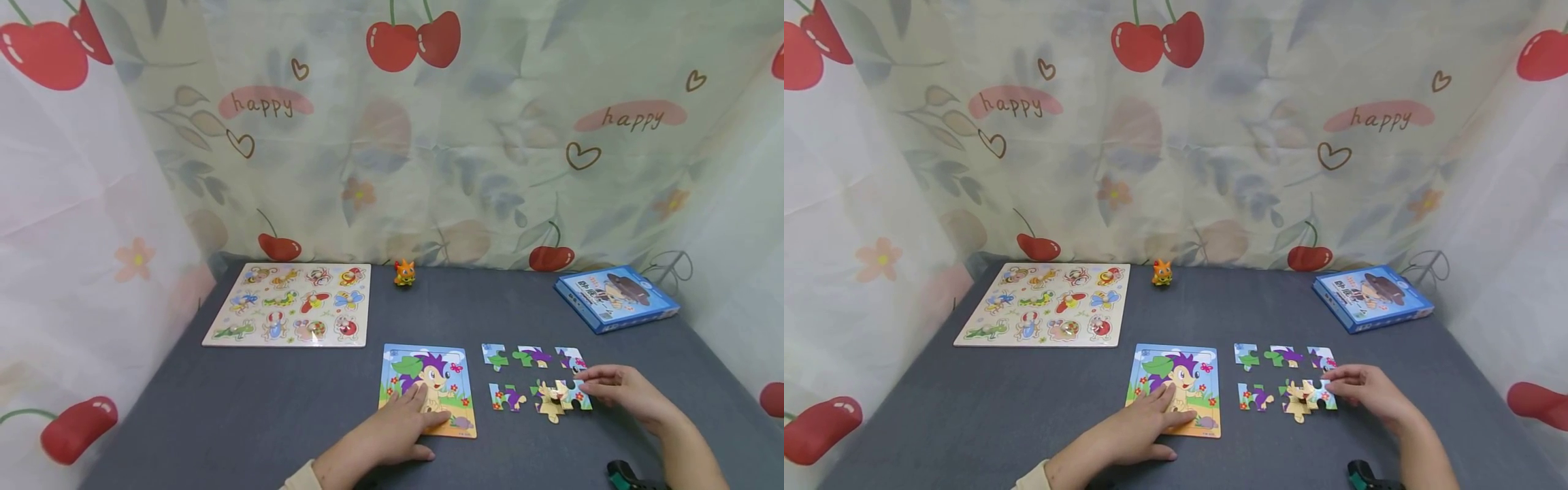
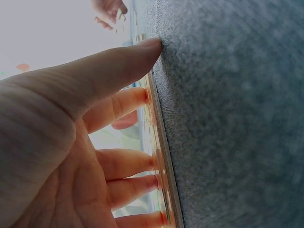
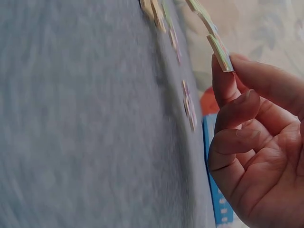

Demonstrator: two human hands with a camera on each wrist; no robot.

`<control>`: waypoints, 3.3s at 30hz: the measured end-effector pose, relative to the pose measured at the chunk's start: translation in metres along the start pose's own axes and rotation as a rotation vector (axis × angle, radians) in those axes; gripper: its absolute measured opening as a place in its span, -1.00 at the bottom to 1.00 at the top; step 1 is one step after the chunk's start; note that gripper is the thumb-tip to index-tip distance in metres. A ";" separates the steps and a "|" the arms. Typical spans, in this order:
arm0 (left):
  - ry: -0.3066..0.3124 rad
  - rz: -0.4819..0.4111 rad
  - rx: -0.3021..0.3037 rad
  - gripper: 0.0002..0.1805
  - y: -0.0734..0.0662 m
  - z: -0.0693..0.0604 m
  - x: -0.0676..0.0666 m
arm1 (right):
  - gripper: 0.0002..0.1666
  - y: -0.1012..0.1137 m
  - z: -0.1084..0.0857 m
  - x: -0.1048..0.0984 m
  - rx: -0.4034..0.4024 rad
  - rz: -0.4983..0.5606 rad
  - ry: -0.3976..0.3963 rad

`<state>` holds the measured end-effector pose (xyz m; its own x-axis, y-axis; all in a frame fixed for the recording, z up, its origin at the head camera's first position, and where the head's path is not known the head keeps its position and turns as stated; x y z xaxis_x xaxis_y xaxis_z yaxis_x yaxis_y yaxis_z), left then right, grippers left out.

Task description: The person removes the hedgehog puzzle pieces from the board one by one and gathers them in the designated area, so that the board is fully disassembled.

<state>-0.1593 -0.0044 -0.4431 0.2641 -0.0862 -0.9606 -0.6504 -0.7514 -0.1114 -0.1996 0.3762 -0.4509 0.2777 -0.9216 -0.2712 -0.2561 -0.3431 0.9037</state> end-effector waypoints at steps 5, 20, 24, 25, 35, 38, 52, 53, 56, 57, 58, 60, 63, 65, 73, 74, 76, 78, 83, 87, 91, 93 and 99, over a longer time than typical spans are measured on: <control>-0.010 0.016 0.001 -0.35 0.000 0.000 0.000 | -0.43 -0.006 -0.004 -0.010 0.025 -0.030 -0.029; -0.023 0.020 0.001 -0.35 -0.001 -0.001 -0.001 | -0.47 -0.022 -0.007 -0.027 0.103 -0.024 -0.068; -0.017 0.015 0.000 -0.35 -0.001 -0.001 -0.001 | -0.48 -0.021 -0.007 -0.027 0.105 -0.027 -0.060; -0.014 0.012 -0.001 -0.35 -0.001 -0.001 -0.001 | -0.48 -0.021 -0.007 -0.027 0.108 -0.033 -0.063; 0.002 0.013 -0.003 -0.35 -0.002 0.001 -0.001 | -0.49 -0.018 -0.005 -0.025 0.128 -0.094 -0.112; -0.001 0.014 0.000 -0.35 -0.002 0.001 -0.001 | -0.50 -0.016 -0.007 -0.024 0.112 -0.118 -0.113; 0.008 -0.003 -0.005 -0.35 -0.001 0.000 -0.002 | -0.58 -0.008 -0.003 -0.017 0.107 -0.193 -0.177; 0.008 -0.002 -0.005 -0.35 -0.001 0.000 -0.002 | -0.59 -0.008 -0.003 -0.017 0.102 -0.196 -0.176; 0.005 -0.002 -0.005 -0.35 -0.002 -0.001 -0.002 | -0.59 -0.006 -0.004 -0.016 0.083 -0.210 -0.171; 0.004 -0.002 -0.006 -0.35 -0.002 -0.001 -0.002 | -0.59 -0.005 -0.004 -0.016 0.079 -0.216 -0.171; 0.001 -0.001 -0.006 -0.35 -0.002 -0.001 -0.002 | -0.59 -0.004 -0.004 -0.015 0.079 -0.219 -0.172; -0.002 -0.003 -0.007 -0.35 -0.001 -0.001 -0.001 | -0.59 -0.003 -0.003 -0.015 0.078 -0.230 -0.168; -0.004 -0.006 -0.007 -0.35 -0.001 -0.001 -0.001 | -0.60 -0.001 -0.001 -0.014 0.097 -0.242 -0.170; -0.005 -0.008 -0.008 -0.35 -0.001 -0.001 -0.001 | -0.60 0.000 0.001 -0.014 0.100 -0.252 -0.165; -0.005 -0.002 -0.008 -0.35 0.000 0.000 0.001 | -0.63 -0.003 0.002 -0.014 0.120 -0.236 -0.184; -0.003 -0.001 -0.008 -0.35 0.000 0.000 0.001 | -0.63 -0.004 0.002 -0.014 0.117 -0.227 -0.188; -0.001 0.001 -0.007 -0.35 0.000 0.000 0.001 | -0.64 -0.005 0.002 -0.013 0.106 -0.208 -0.190; -0.003 0.003 -0.006 -0.35 0.000 0.000 0.001 | -0.64 -0.005 0.001 -0.013 0.106 -0.185 -0.198; -0.013 0.016 -0.001 -0.35 0.000 -0.001 0.001 | -0.58 -0.006 0.000 -0.013 0.122 -0.152 -0.206; -0.018 0.026 0.002 -0.35 0.000 -0.001 0.001 | -0.56 -0.006 -0.001 -0.013 0.125 -0.148 -0.215; -0.005 0.012 -0.003 -0.35 -0.001 0.000 0.000 | -0.57 -0.005 -0.003 -0.013 0.122 -0.156 -0.230; -0.001 0.007 -0.004 -0.35 -0.001 0.001 0.000 | -0.57 -0.006 -0.003 -0.013 0.124 -0.165 -0.237; -0.002 0.006 -0.003 -0.35 -0.001 0.001 0.001 | -0.55 -0.007 -0.002 -0.014 0.119 -0.184 -0.248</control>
<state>-0.1589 -0.0035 -0.4441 0.2583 -0.0893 -0.9619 -0.6502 -0.7525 -0.1047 -0.1998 0.3914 -0.4525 0.0997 -0.8531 -0.5121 -0.3332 -0.5136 0.7907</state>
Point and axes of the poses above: each hand's wrist, its own z-axis towards the middle knuckle, its own x-axis out of the palm, y = z × x, the point moved 3 cm from there along z, towards the middle knuckle, and after that the axes turned 14 degrees about z, right-handed, at the moved point
